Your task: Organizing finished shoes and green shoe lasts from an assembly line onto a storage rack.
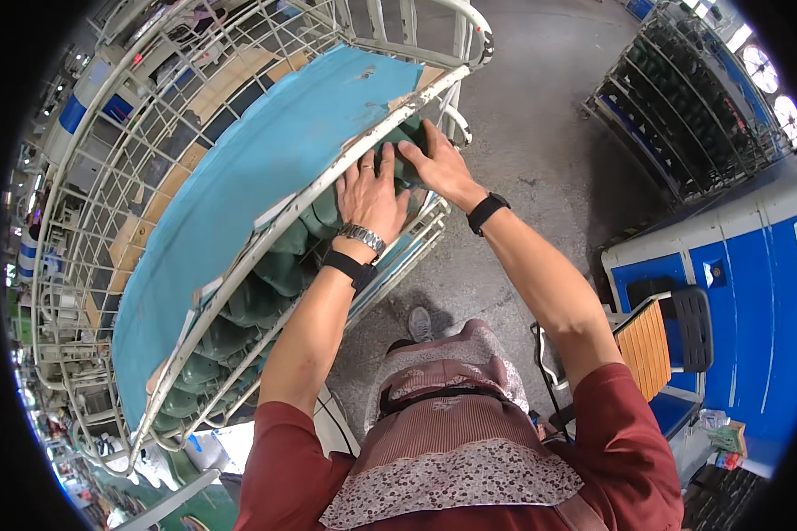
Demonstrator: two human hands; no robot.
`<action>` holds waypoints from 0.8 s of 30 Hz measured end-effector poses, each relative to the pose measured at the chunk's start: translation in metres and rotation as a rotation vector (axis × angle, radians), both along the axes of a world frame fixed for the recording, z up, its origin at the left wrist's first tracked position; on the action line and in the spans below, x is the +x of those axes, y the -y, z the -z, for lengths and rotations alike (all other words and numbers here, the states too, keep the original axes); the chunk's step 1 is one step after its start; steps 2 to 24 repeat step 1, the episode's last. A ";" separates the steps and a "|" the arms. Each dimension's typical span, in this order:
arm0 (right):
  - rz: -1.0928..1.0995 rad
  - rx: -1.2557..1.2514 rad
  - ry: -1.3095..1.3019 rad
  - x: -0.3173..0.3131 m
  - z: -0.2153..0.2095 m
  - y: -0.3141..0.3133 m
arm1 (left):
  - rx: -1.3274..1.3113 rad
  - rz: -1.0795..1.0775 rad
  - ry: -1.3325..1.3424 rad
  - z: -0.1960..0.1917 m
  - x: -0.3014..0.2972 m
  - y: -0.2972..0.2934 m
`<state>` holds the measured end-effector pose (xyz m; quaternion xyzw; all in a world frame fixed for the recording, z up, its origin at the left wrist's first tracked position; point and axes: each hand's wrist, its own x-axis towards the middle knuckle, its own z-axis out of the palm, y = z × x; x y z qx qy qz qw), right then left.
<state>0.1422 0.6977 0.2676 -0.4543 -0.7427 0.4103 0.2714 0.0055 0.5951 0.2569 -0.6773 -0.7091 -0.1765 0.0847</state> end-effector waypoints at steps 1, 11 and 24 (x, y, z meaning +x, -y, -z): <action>0.030 0.043 -0.004 -0.002 0.018 -0.009 | -0.009 -0.006 0.008 0.007 -0.004 -0.009; 0.030 0.043 -0.004 -0.002 0.018 -0.009 | -0.009 -0.006 0.008 0.007 -0.004 -0.009; 0.030 0.043 -0.004 -0.002 0.018 -0.009 | -0.009 -0.006 0.008 0.007 -0.004 -0.009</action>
